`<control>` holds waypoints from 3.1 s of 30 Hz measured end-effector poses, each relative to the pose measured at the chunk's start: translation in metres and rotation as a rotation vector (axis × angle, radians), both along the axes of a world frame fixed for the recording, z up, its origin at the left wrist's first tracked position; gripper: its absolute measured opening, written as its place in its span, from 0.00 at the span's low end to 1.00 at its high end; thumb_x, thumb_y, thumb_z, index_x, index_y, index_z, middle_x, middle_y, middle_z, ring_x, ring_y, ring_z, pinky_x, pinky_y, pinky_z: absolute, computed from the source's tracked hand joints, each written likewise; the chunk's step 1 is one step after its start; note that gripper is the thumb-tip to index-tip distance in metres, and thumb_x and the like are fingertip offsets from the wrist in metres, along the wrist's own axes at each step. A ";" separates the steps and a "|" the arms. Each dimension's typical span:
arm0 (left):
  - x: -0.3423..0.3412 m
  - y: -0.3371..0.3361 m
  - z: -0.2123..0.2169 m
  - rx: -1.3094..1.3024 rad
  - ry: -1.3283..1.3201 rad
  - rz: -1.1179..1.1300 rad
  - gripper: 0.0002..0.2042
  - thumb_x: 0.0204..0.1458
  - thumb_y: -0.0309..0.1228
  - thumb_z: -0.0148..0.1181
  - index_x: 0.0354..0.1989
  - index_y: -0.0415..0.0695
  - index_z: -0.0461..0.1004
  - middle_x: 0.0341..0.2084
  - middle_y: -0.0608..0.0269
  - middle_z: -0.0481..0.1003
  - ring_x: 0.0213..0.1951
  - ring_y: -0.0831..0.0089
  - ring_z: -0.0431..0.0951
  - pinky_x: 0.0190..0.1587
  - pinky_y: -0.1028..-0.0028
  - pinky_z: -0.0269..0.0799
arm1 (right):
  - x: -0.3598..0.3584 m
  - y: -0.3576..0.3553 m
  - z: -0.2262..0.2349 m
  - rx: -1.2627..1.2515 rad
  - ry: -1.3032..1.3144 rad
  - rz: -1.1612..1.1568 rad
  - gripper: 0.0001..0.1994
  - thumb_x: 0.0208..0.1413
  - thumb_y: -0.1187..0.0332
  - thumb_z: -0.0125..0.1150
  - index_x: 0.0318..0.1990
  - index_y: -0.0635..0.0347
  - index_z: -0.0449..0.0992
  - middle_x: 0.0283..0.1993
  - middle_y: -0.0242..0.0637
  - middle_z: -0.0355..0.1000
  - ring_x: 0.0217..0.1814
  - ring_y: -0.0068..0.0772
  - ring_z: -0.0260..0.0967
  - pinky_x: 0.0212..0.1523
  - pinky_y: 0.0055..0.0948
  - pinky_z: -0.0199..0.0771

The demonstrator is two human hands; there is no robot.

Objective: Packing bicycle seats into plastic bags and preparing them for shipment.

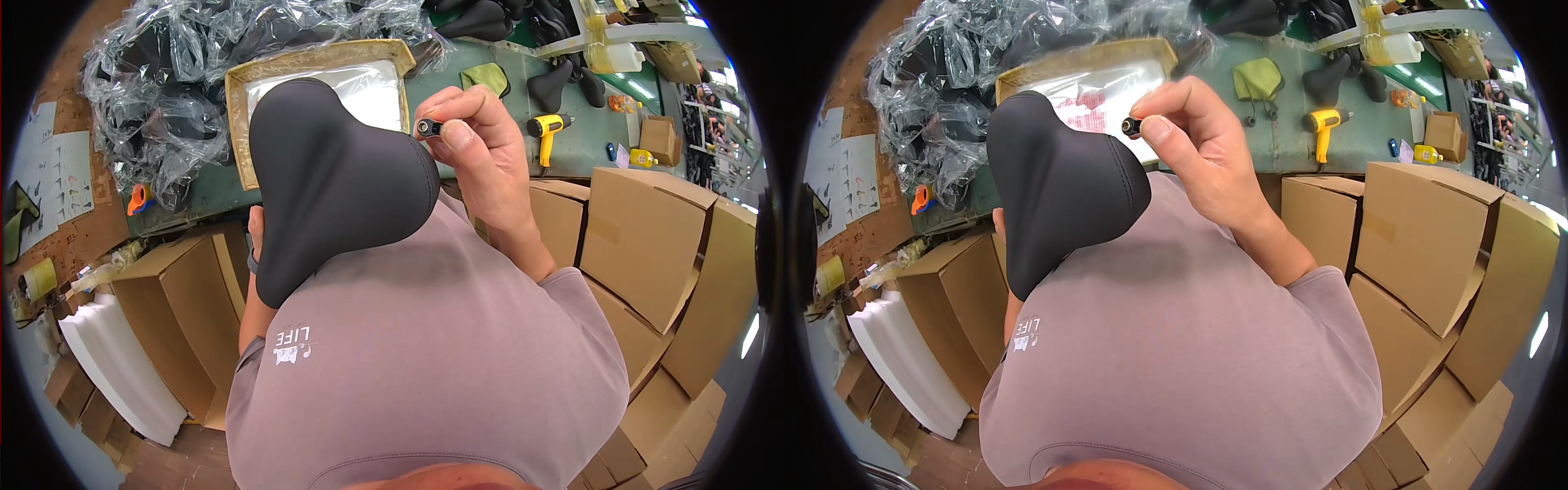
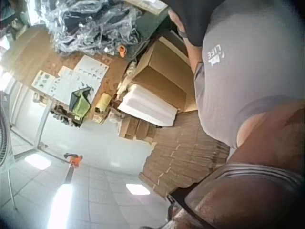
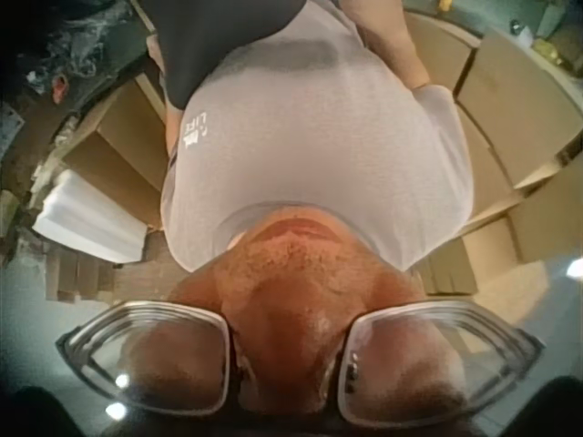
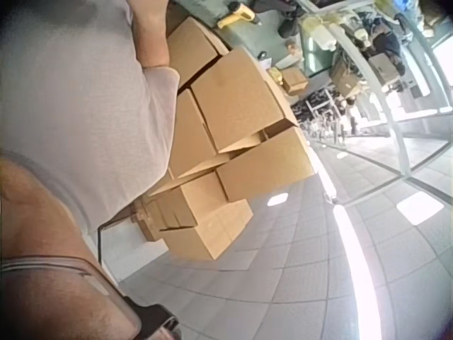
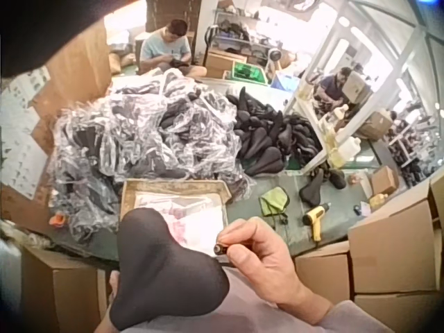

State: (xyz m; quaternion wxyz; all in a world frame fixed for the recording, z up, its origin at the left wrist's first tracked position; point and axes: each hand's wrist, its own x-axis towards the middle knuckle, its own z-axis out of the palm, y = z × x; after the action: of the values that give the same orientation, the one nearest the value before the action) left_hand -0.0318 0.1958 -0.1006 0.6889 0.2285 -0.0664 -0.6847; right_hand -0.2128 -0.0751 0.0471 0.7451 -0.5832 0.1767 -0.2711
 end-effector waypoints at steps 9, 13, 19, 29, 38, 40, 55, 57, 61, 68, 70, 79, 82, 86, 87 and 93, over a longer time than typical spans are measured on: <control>0.001 -0.004 0.001 -0.093 -0.008 0.054 0.48 0.63 0.63 0.66 0.77 0.34 0.61 0.73 0.41 0.68 0.70 0.48 0.73 0.73 0.52 0.69 | 0.004 0.003 0.006 0.003 0.043 0.029 0.08 0.77 0.69 0.61 0.54 0.62 0.78 0.52 0.29 0.75 0.52 0.18 0.70 0.56 0.24 0.71; -0.004 0.005 0.008 -0.136 -0.011 0.079 0.47 0.62 0.62 0.67 0.76 0.34 0.62 0.72 0.41 0.69 0.69 0.47 0.74 0.72 0.51 0.70 | 0.004 0.002 0.008 -0.048 0.045 0.023 0.07 0.77 0.69 0.60 0.54 0.63 0.77 0.52 0.30 0.75 0.52 0.18 0.70 0.57 0.25 0.72; -0.012 -0.010 0.010 -0.208 -0.014 0.109 0.46 0.62 0.61 0.68 0.75 0.34 0.63 0.70 0.41 0.70 0.67 0.46 0.75 0.70 0.51 0.72 | 0.002 0.000 0.005 -0.188 0.026 0.040 0.07 0.76 0.71 0.61 0.54 0.63 0.77 0.52 0.30 0.75 0.52 0.18 0.70 0.55 0.24 0.73; -0.008 -0.025 0.008 -0.325 -0.025 0.162 0.44 0.62 0.60 0.69 0.72 0.34 0.65 0.68 0.40 0.72 0.64 0.43 0.77 0.67 0.50 0.74 | -0.005 -0.018 -0.006 0.357 -0.247 -0.073 0.15 0.79 0.58 0.60 0.58 0.60 0.76 0.53 0.37 0.77 0.44 0.19 0.66 0.44 0.24 0.70; 0.004 -0.056 0.004 -0.376 -0.073 0.163 0.43 0.61 0.59 0.70 0.70 0.34 0.67 0.66 0.40 0.73 0.61 0.41 0.79 0.65 0.49 0.76 | -0.010 -0.018 0.012 -0.734 -0.162 0.157 0.40 0.48 0.54 0.89 0.66 0.69 0.81 0.36 0.33 0.73 0.37 0.31 0.67 0.38 0.30 0.69; 0.002 -0.046 0.016 -0.380 -0.076 0.169 0.42 0.61 0.59 0.71 0.70 0.34 0.67 0.65 0.40 0.74 0.60 0.41 0.79 0.64 0.49 0.77 | -0.008 -0.016 0.012 -0.738 -0.353 0.210 0.40 0.45 0.52 0.91 0.62 0.70 0.84 0.34 0.33 0.74 0.34 0.34 0.68 0.36 0.32 0.69; 0.000 -0.076 0.052 -0.150 -0.077 0.007 0.27 0.67 0.53 0.57 0.60 0.41 0.72 0.48 0.23 0.76 0.43 0.40 0.83 0.46 0.52 0.86 | -0.044 -0.097 -0.248 0.049 0.614 -0.552 0.25 0.69 0.68 0.69 0.69 0.71 0.76 0.69 0.47 0.78 0.68 0.33 0.78 0.68 0.32 0.76; -0.005 -0.079 0.058 -0.108 -0.220 0.079 0.16 0.81 0.44 0.42 0.58 0.46 0.71 0.39 0.22 0.76 0.33 0.39 0.83 0.36 0.54 0.88 | -0.066 -0.109 -0.316 0.027 0.635 -0.589 0.27 0.69 0.66 0.70 0.71 0.71 0.74 0.69 0.49 0.78 0.69 0.36 0.77 0.69 0.34 0.76; 0.003 -0.084 0.032 -0.195 -0.168 0.063 0.18 0.80 0.46 0.44 0.61 0.46 0.71 0.45 0.24 0.77 0.42 0.39 0.84 0.48 0.46 0.86 | -0.091 -0.109 -0.368 -0.578 1.002 -0.577 0.35 0.69 0.59 0.69 0.76 0.72 0.68 0.74 0.54 0.73 0.75 0.46 0.74 0.73 0.40 0.74; -0.013 -0.159 0.014 0.056 -0.892 0.213 0.45 0.63 0.43 0.74 0.84 0.41 0.56 0.77 0.43 0.66 0.73 0.54 0.73 0.70 0.59 0.74 | -0.067 -0.047 -0.203 0.659 0.018 0.000 0.57 0.62 0.45 0.77 0.87 0.60 0.45 0.80 0.53 0.65 0.78 0.48 0.70 0.75 0.48 0.72; -0.031 -0.188 0.006 -0.014 -1.149 0.103 0.40 0.68 0.45 0.68 0.84 0.44 0.60 0.78 0.40 0.66 0.76 0.50 0.70 0.70 0.60 0.73 | -0.061 -0.026 -0.179 0.453 0.048 -0.048 0.57 0.58 0.58 0.81 0.87 0.59 0.46 0.77 0.49 0.67 0.76 0.44 0.71 0.73 0.44 0.74; -0.023 -0.272 -0.214 0.525 -1.830 -0.136 0.19 0.67 0.50 0.64 0.44 0.43 0.84 0.37 0.51 0.87 0.42 0.43 0.87 0.46 0.48 0.80 | -0.184 -0.010 -0.320 0.903 0.619 -0.445 0.17 0.70 0.63 0.71 0.57 0.65 0.76 0.38 0.42 0.81 0.30 0.35 0.79 0.29 0.33 0.84; -0.022 -0.254 -0.296 0.616 -1.914 -0.100 0.19 0.61 0.47 0.72 0.50 0.45 0.81 0.47 0.47 0.85 0.50 0.44 0.84 0.49 0.48 0.79 | -0.217 0.012 -0.346 1.189 0.736 -0.403 0.21 0.72 0.54 0.69 0.49 0.68 0.81 0.34 0.41 0.80 0.30 0.35 0.78 0.32 0.33 0.84; -0.031 -0.259 -0.318 0.689 -1.671 0.092 0.19 0.59 0.45 0.75 0.49 0.45 0.81 0.46 0.49 0.84 0.48 0.47 0.84 0.49 0.52 0.79 | -0.235 0.028 -0.362 1.204 0.634 -0.459 0.21 0.74 0.53 0.66 0.55 0.66 0.79 0.37 0.42 0.81 0.31 0.33 0.79 0.32 0.32 0.85; -0.022 -0.248 -0.324 0.751 -1.631 0.161 0.18 0.59 0.45 0.76 0.47 0.45 0.82 0.45 0.51 0.85 0.47 0.49 0.85 0.48 0.53 0.80 | -0.225 0.026 -0.356 1.197 0.645 -0.438 0.21 0.74 0.53 0.66 0.55 0.66 0.79 0.37 0.42 0.81 0.31 0.33 0.79 0.32 0.32 0.85; 0.004 -0.206 -0.324 0.821 -1.340 0.205 0.13 0.59 0.41 0.76 0.35 0.43 0.87 0.31 0.54 0.87 0.36 0.55 0.88 0.44 0.59 0.82 | -0.137 0.018 -0.279 0.480 0.671 -0.260 0.20 0.74 0.65 0.67 0.66 0.58 0.68 0.48 0.42 0.82 0.31 0.31 0.79 0.29 0.34 0.83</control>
State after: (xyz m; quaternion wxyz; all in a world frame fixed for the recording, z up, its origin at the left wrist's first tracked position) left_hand -0.0283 -0.0106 -0.4248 0.4224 0.8329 -0.1878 -0.3042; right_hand -0.3499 -0.0571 -0.2316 0.7203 -0.4221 0.5394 -0.1093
